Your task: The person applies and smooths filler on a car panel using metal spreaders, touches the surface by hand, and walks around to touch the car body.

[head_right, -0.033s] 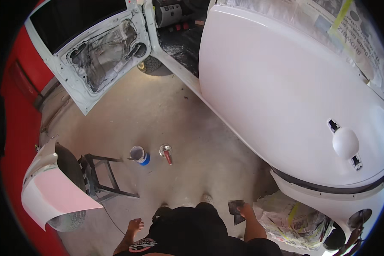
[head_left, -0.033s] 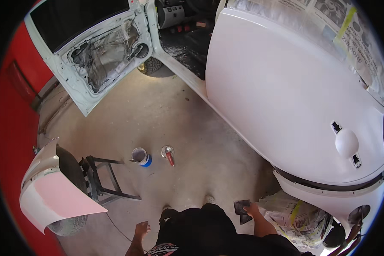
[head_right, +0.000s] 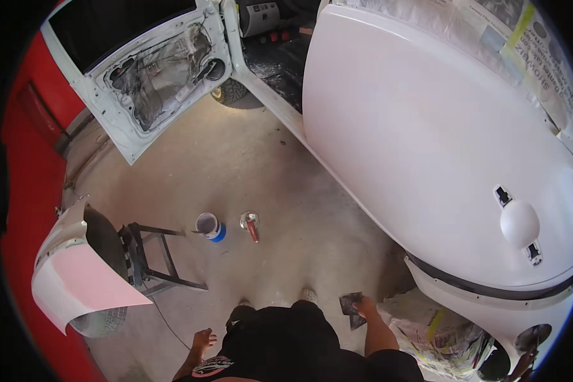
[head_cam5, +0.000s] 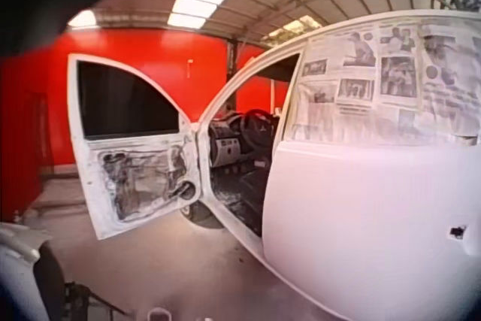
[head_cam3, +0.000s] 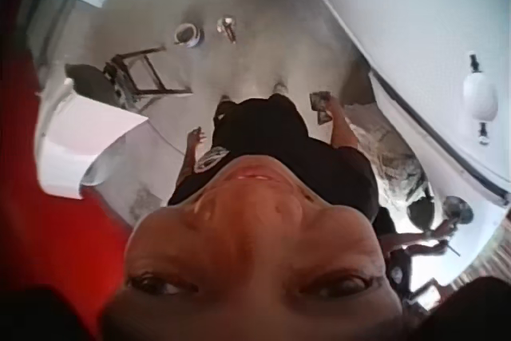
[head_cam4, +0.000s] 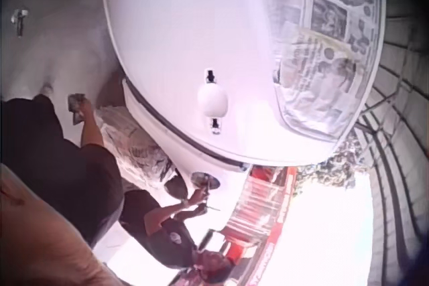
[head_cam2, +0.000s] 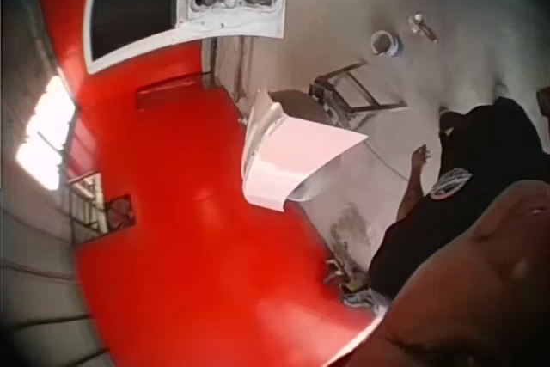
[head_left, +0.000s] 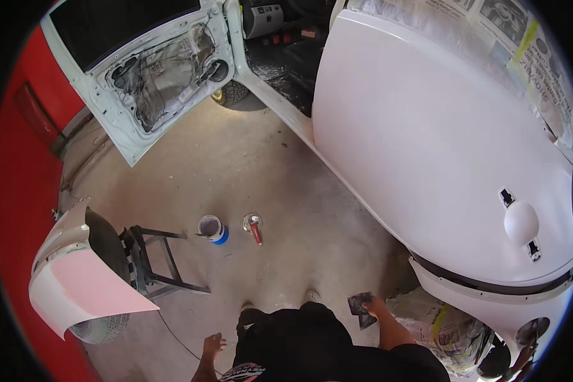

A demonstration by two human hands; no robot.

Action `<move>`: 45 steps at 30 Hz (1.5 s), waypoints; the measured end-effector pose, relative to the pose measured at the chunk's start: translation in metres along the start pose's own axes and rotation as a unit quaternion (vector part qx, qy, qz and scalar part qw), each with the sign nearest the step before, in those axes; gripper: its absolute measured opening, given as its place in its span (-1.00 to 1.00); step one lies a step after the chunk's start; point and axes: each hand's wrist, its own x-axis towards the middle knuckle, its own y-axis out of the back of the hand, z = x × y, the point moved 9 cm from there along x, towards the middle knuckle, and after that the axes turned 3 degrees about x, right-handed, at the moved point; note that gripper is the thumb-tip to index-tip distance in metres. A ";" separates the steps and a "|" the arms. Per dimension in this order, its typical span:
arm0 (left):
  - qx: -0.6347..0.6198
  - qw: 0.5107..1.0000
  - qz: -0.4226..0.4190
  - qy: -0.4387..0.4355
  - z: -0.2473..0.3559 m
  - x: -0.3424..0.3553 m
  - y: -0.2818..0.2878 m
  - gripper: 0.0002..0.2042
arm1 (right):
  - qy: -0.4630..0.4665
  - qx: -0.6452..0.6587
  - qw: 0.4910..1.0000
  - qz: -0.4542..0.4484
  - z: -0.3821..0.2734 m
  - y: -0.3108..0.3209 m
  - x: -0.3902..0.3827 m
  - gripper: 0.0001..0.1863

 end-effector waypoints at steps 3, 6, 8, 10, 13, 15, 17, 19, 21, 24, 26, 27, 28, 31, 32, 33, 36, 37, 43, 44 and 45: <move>0.414 0.892 -0.046 -0.176 -0.174 0.002 -0.054 -0.48 | 0.120 -0.081 0.989 -0.022 -0.106 0.027 0.076 -0.48; 0.362 0.922 -0.044 -0.129 -0.154 -0.018 -0.063 -0.43 | 0.160 0.029 0.986 -0.029 -0.182 0.052 0.105 -0.48; 0.311 0.946 -0.034 -0.090 -0.147 -0.025 -0.060 -0.38 | 0.220 0.109 0.969 0.002 -0.238 0.054 0.108 -0.51; 0.259 0.963 -0.035 -0.057 -0.133 -0.030 -0.066 -0.33 | 0.260 0.159 0.952 -0.005 -0.278 0.038 0.104 -0.52; 0.177 0.983 -0.045 -0.009 -0.107 -0.030 -0.084 -0.26 | 0.306 0.107 0.942 -0.084 -0.309 -0.008 0.087 -0.52; 0.123 0.991 -0.050 0.020 -0.089 -0.020 -0.086 -0.21 | 0.317 0.043 0.934 -0.162 -0.312 -0.036 0.069 -0.52; 0.072 0.995 -0.060 0.045 -0.064 -0.002 -0.083 -0.16 | 0.306 0.031 0.935 -0.177 -0.293 -0.043 0.059 -0.52; 0.023 0.995 -0.074 0.068 -0.030 0.019 -0.079 -0.11 | 0.269 0.002 0.945 -0.187 -0.256 -0.046 0.062 -0.52; -0.029 0.991 -0.093 0.090 0.019 0.036 -0.080 -0.07 | 0.207 -0.042 0.964 -0.163 -0.209 -0.031 0.065 -0.48; -0.099 0.979 -0.129 0.125 0.108 0.057 -0.078 0.01 | 0.033 -0.083 0.991 -0.101 -0.105 -0.011 0.073 -0.37; -0.148 0.965 -0.151 0.153 0.170 0.068 -0.076 0.06 | -0.076 0.016 0.996 0.038 -0.057 0.019 0.052 -0.43; -0.177 0.957 -0.156 0.168 0.200 0.067 -0.069 0.08 | -0.120 0.090 0.982 0.111 -0.050 0.034 0.036 -0.46; -0.179 0.955 -0.209 0.109 0.257 0.079 -0.058 0.11 | -0.166 0.159 0.964 0.134 -0.043 0.039 0.021 -0.46; -0.356 0.865 -0.313 -0.166 0.463 0.084 -0.031 -0.16 | -0.202 0.230 0.936 0.174 -0.037 0.023 -0.005 -0.49; -0.334 0.864 -0.301 -0.228 0.520 0.075 -0.017 -0.23 | -0.190 0.234 0.935 0.187 -0.043 0.016 -0.001 -0.51; -0.308 0.860 -0.286 -0.289 0.564 0.068 -0.007 -0.30 | -0.190 0.162 0.960 0.126 -0.087 0.017 -0.012 -0.53; -0.226 0.846 -0.330 -0.353 0.638 0.032 -0.034 -0.43 | 0.031 0.077 0.996 -0.016 -0.181 -0.005 -0.014 -0.60; -0.192 0.854 -0.347 -0.337 0.637 0.039 -0.054 -0.45 | 0.033 0.080 0.996 -0.014 -0.180 -0.025 0.006 -0.60; 0.141 0.876 -0.432 -0.162 0.480 0.134 -0.175 -0.49 | 0.067 0.171 0.980 -0.073 -0.233 -0.097 0.128 -0.52; 0.147 0.875 -0.433 -0.160 0.467 0.151 -0.176 -0.49 | 0.089 0.203 0.973 -0.067 -0.247 -0.088 0.144 -0.50; 0.160 0.882 -0.405 -0.180 0.462 0.173 -0.161 -0.47 | 0.093 0.202 0.972 -0.071 -0.256 -0.084 0.169 -0.50</move>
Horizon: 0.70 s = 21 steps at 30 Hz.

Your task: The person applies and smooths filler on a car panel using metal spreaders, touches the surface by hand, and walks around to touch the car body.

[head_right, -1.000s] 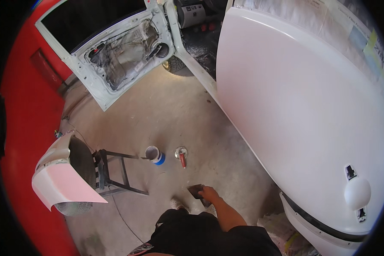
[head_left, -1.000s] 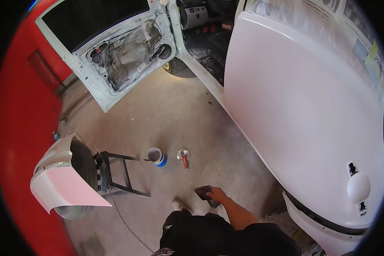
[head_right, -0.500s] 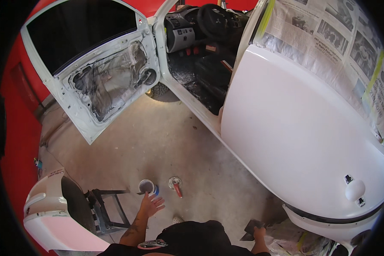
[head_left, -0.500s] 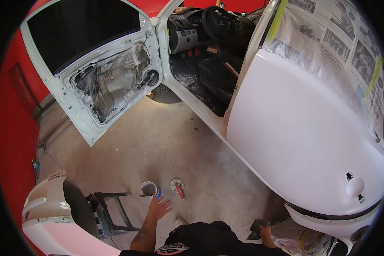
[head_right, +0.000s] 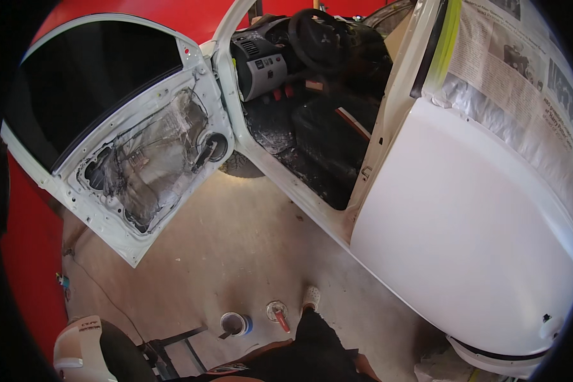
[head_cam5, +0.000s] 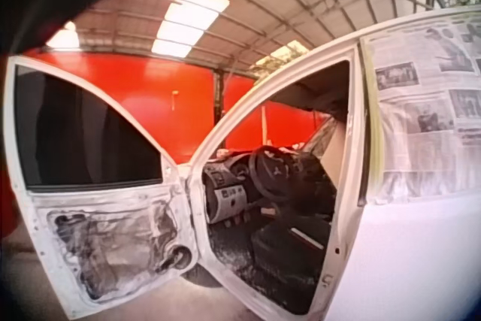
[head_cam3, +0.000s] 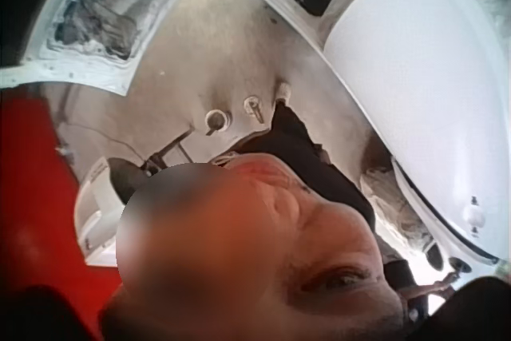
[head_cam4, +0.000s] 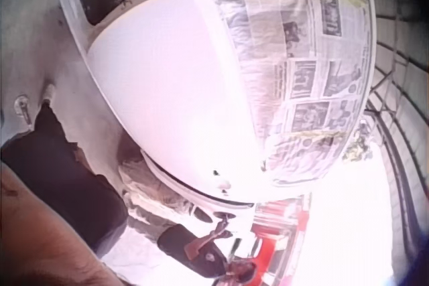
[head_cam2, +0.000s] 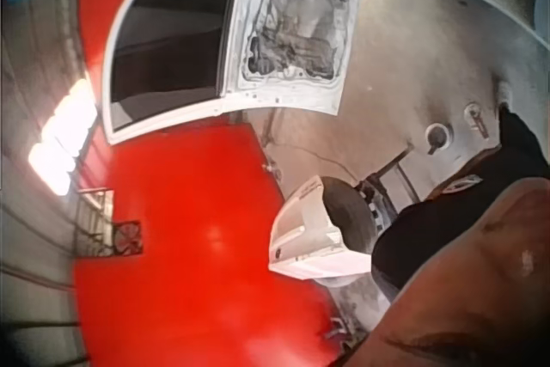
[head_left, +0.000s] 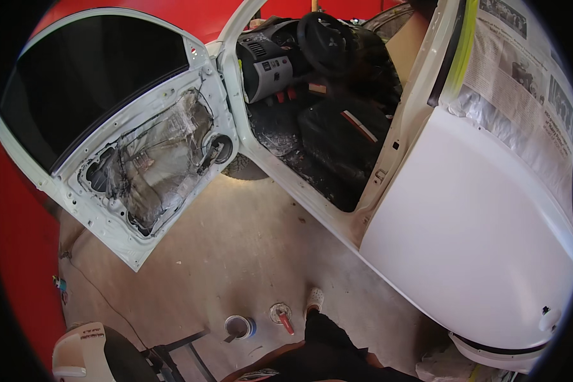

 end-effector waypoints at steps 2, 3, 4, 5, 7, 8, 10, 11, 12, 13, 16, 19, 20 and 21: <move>0.050 0.997 0.055 -0.018 0.005 0.004 0.055 -0.43 | -0.068 -0.079 0.994 -0.028 0.012 0.011 0.064 -0.50; 0.180 0.979 0.088 0.039 0.011 0.008 0.091 -0.43 | -0.063 -0.080 0.994 -0.031 -0.011 0.027 0.085 -0.50; 0.308 0.939 0.118 0.099 0.016 0.002 0.132 -0.42 | -0.045 -0.084 0.995 -0.022 -0.038 0.047 0.102 -0.48; 0.299 0.936 0.144 0.115 -0.065 -0.036 0.176 -0.42 | -0.007 -0.088 0.996 -0.031 -0.091 0.062 0.129 -0.46; 0.501 0.853 0.116 0.089 -0.043 0.019 0.239 -0.47 | -0.031 -0.100 0.995 0.003 -0.147 0.095 0.165 -0.49; 0.562 0.817 0.087 0.098 -0.009 0.010 0.237 -0.50 | -0.054 -0.115 0.991 0.045 -0.160 0.113 0.178 -0.52; 0.621 0.777 0.100 0.003 0.027 0.025 0.240 -0.55 | -0.053 -0.080 0.992 0.082 -0.184 0.128 0.194 -0.51; 0.579 0.809 0.096 0.007 0.051 0.038 0.240 -0.57 | -0.049 -0.042 0.991 0.119 -0.192 0.138 0.201 -0.50; 0.534 0.840 0.095 0.011 0.069 0.053 0.245 -0.59 | -0.049 -0.045 0.991 0.120 -0.198 0.138 0.206 -0.50; 0.423 0.898 0.117 0.017 0.116 0.059 0.224 -0.57 | -0.073 -0.030 0.986 0.144 -0.193 0.140 0.209 -0.52; 0.450 0.861 0.232 -0.042 0.079 0.137 0.296 -0.47 | -0.074 0.107 0.975 0.181 -0.206 0.131 0.204 -0.56; 0.356 0.896 0.259 0.052 0.266 0.155 0.316 -0.23 | -0.119 0.149 0.954 0.231 -0.179 0.124 0.213 -0.58; 0.366 0.888 0.277 0.015 0.334 0.159 0.325 -0.23 | -0.125 0.155 0.947 0.253 -0.181 0.120 0.215 -0.59; 0.420 0.845 0.320 -0.083 0.388 0.163 0.360 -0.23 | -0.116 0.159 0.945 0.261 -0.199 0.119 0.227 -0.59</move>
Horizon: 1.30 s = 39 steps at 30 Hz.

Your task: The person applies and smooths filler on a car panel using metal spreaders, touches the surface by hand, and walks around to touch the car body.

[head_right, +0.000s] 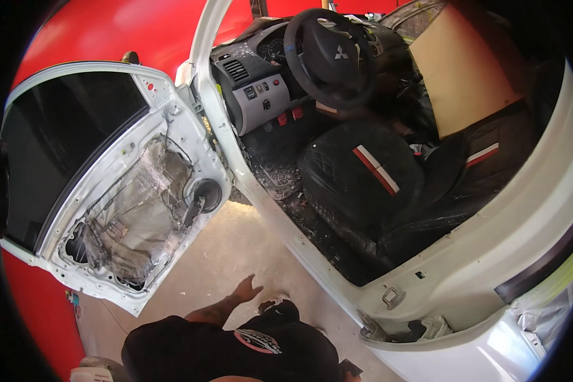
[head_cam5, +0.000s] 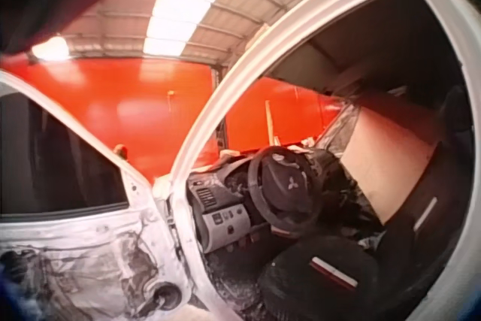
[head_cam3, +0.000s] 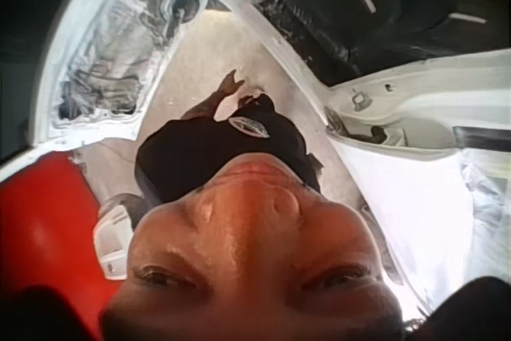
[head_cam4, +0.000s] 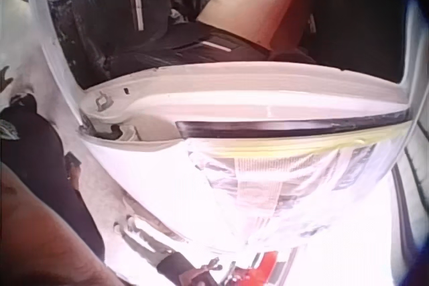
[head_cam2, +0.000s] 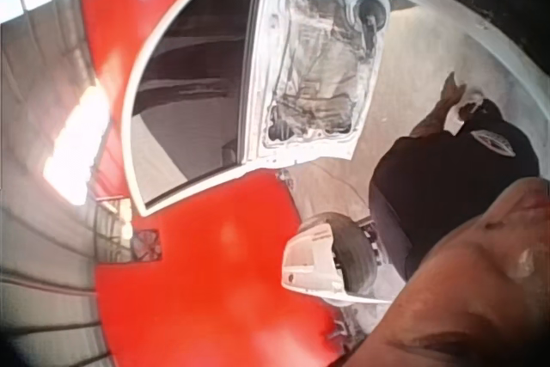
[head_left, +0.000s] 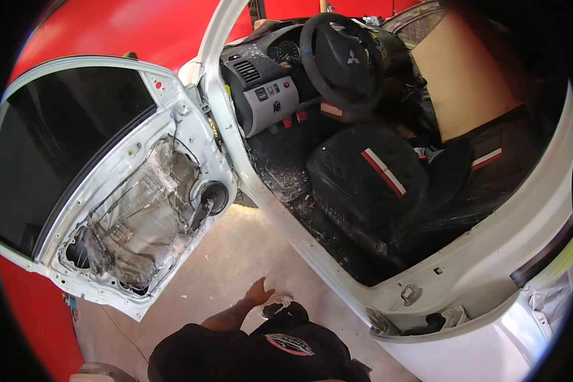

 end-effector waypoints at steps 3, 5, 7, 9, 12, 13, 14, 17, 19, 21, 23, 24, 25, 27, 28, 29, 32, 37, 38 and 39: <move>0.096 0.967 0.192 -0.135 0.108 0.107 0.169 -0.15 | -0.015 0.020 0.997 0.072 -0.027 -0.015 -0.009 -0.60; 0.064 0.923 0.335 -0.179 0.150 0.154 0.289 -0.10 | -0.026 0.032 0.993 0.115 -0.052 -0.030 -0.024 -0.61; -0.017 0.854 0.466 -0.229 0.168 0.182 0.402 -0.09 | -0.037 0.039 0.987 0.152 -0.079 -0.047 -0.047 -0.61; -0.070 0.783 0.564 -0.252 0.186 0.197 0.490 -0.07 | -0.041 0.041 0.980 0.188 -0.109 -0.056 -0.059 -0.62; -0.261 0.724 0.571 -0.285 0.212 0.214 0.572 -0.06 | -0.052 0.038 0.967 0.245 -0.150 -0.059 -0.075 -0.63; -0.343 0.697 0.565 -0.278 0.209 0.215 0.594 -0.05 | -0.048 0.037 0.963 0.264 -0.170 -0.059 -0.080 -0.63; -0.356 0.671 0.570 -0.314 0.222 0.213 0.608 -0.05 | -0.028 0.016 0.969 0.246 -0.202 -0.062 -0.077 -0.68; -0.211 0.643 0.596 -0.433 0.293 0.157 0.621 -0.03 | 0.004 0.007 0.970 0.241 -0.273 -0.067 -0.061 -0.74; 0.098 0.640 0.555 -0.522 0.364 0.130 0.575 0.00 | 0.018 0.020 0.968 0.251 -0.286 -0.073 -0.061 -0.74; 0.341 0.623 0.338 -0.618 0.389 0.133 0.479 -0.05 | -0.025 0.048 0.971 0.231 -0.280 -0.077 -0.060 -0.62; 0.524 0.515 0.161 -0.659 0.340 0.161 0.385 0.01 | -0.024 -0.012 0.970 0.243 -0.258 -0.084 -0.062 -0.66; 0.556 0.481 0.124 -0.667 0.314 0.177 0.359 0.01 | -0.026 -0.072 0.964 0.255 -0.238 -0.087 -0.066 -0.70; 0.560 0.488 0.107 -0.661 0.306 0.189 0.352 0.00 | -0.027 -0.067 0.962 0.263 -0.214 -0.090 -0.074 -0.70; 0.540 0.554 0.164 -0.612 0.307 0.204 0.382 -0.02 | 0.008 0.028 0.974 0.225 -0.192 -0.115 -0.085 -0.66; 0.518 0.572 0.190 -0.607 0.310 0.208 0.407 -0.03 | 0.007 0.035 0.972 0.232 -0.188 -0.121 -0.085 -0.66; 0.489 0.592 0.213 -0.604 0.317 0.208 0.431 -0.04 | -0.004 0.042 0.971 0.235 -0.183 -0.123 -0.090 -0.66; 0.272 0.665 0.389 -0.576 0.352 0.191 0.541 -0.11 | -0.027 0.069 0.969 0.236 -0.181 -0.129 -0.099 -0.66; -0.400 0.636 0.423 -0.507 0.291 0.246 0.660 -0.34 | -0.069 0.108 0.965 0.229 -0.179 -0.140 -0.120 -0.67; -0.404 0.637 0.412 -0.511 0.298 0.245 0.645 -0.34 | -0.083 0.118 0.962 0.231 -0.178 -0.144 -0.126 -0.67; -0.368 0.678 0.418 -0.480 0.301 0.241 0.619 -0.37 | -0.098 0.129 0.958 0.235 -0.177 -0.149 -0.133 -0.67</move>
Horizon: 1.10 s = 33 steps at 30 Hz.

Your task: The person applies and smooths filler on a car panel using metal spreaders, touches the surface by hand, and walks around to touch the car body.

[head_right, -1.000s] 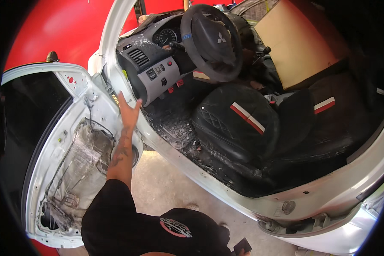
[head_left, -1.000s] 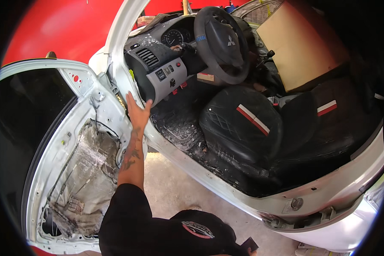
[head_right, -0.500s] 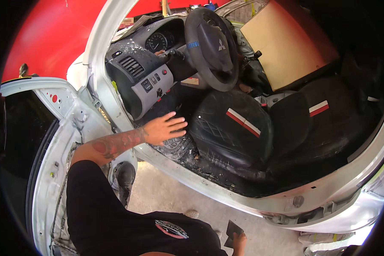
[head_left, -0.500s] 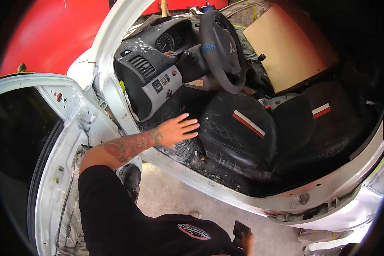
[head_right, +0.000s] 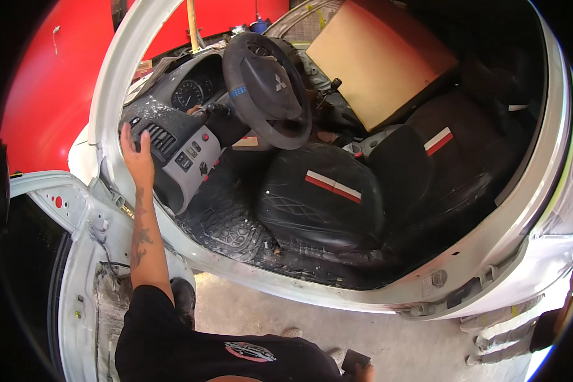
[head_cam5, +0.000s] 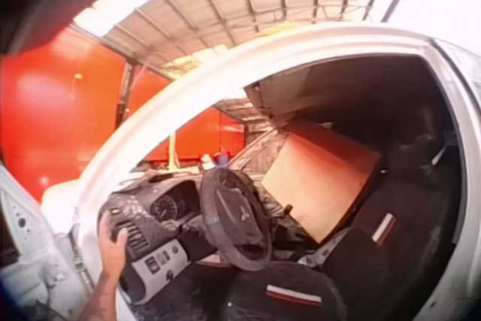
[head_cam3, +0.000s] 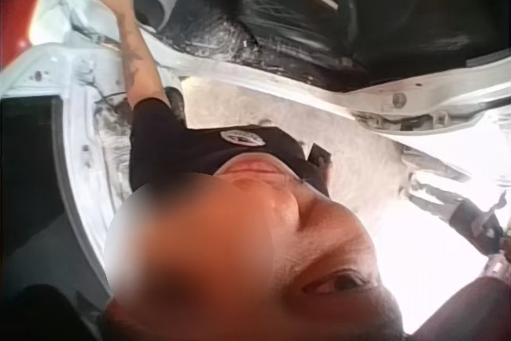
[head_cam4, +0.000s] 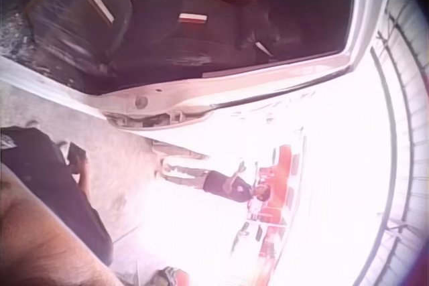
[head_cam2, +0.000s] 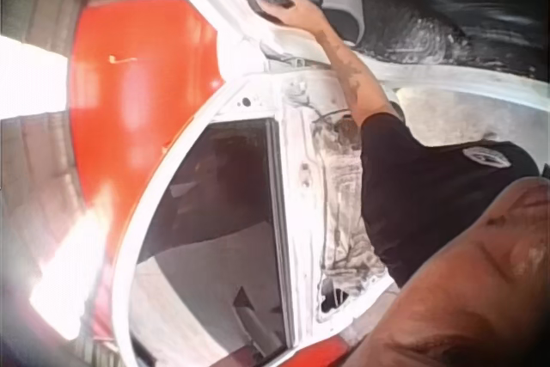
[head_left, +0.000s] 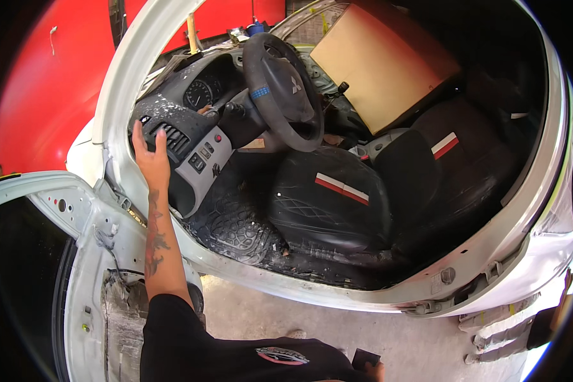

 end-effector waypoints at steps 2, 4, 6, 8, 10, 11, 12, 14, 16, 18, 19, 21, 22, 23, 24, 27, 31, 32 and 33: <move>0.134 0.989 -0.035 -0.053 0.001 -0.051 -0.008 -0.46 | -0.062 -0.011 0.997 0.038 0.008 0.000 0.000 -0.66; 0.172 0.974 -0.117 -0.086 -0.006 -0.133 -0.028 -0.48 | -0.133 -0.022 0.988 0.075 0.014 0.001 -0.014 -0.65; 0.141 0.955 -0.259 -0.009 -0.037 -0.243 -0.037 -0.46 | -0.142 0.031 0.982 0.117 0.010 0.002 -0.025 -0.65; 0.099 0.909 -0.371 0.162 -0.081 -0.369 -0.036 -0.42 | -0.170 0.034 0.975 0.139 0.025 0.000 -0.043 -0.66; -0.046 0.879 -0.264 0.393 -0.143 -0.461 0.000 -0.38 | -0.192 0.033 0.968 0.156 0.039 0.000 -0.054 -0.68; -0.102 0.825 -0.149 0.535 -0.159 -0.476 0.008 -0.33 | -0.177 0.149 0.951 0.205 0.052 0.002 -0.062 -0.71; -0.144 0.738 -0.028 0.659 -0.170 -0.484 0.025 -0.27 | -0.155 0.261 0.919 0.251 0.063 0.004 -0.076 -0.74; -0.252 0.713 0.155 0.635 -0.198 -0.436 0.059 -0.17 | -0.084 0.412 0.809 0.411 0.044 0.039 -0.100 -0.74; -0.293 0.753 0.169 0.563 -0.182 -0.354 0.066 -0.01 | -0.095 0.443 0.687 0.568 0.073 0.089 -0.131 -0.67; -0.311 0.787 0.167 0.506 -0.162 -0.289 0.074 0.01 | -0.102 0.325 0.631 0.697 0.040 0.160 -0.168 -0.60; -0.318 0.800 0.166 0.480 -0.148 -0.265 0.071 0.00 | -0.105 0.300 0.593 0.740 0.041 0.192 -0.184 -0.58; -0.340 0.822 0.157 0.428 -0.127 -0.234 0.054 -0.02 | -0.008 0.279 0.559 0.780 0.003 0.245 -0.187 -0.58; -0.361 0.808 0.122 0.449 -0.116 -0.239 0.004 -0.03 | -0.083 0.206 0.591 0.775 -0.056 0.258 -0.184 -0.58; -0.380 0.793 0.091 0.468 -0.098 -0.250 -0.044 -0.03 | -0.125 0.147 0.676 0.711 -0.068 0.277 -0.159 -0.57; -0.439 0.745 -0.005 0.502 -0.068 -0.275 -0.106 -0.07 | -0.094 0.078 0.740 0.661 -0.074 0.286 -0.125 -0.56; -0.500 0.610 -0.346 0.509 0.047 -0.368 -0.213 -0.17 | 0.015 0.092 0.777 0.623 -0.154 0.267 -0.076 -0.71; -0.272 0.456 -0.762 0.371 0.120 -0.537 -0.186 -0.45 | -0.032 0.181 0.801 0.570 -0.077 0.205 -0.051 -0.77; -0.205 0.381 -0.806 0.405 0.108 -0.591 -0.152 -0.47 | -0.031 0.202 0.811 0.548 -0.066 0.182 -0.055 -0.78; -0.137 0.317 -0.847 0.404 0.091 -0.643 -0.116 -0.46 | -0.029 0.234 0.800 0.551 -0.032 0.154 -0.061 -0.79</move>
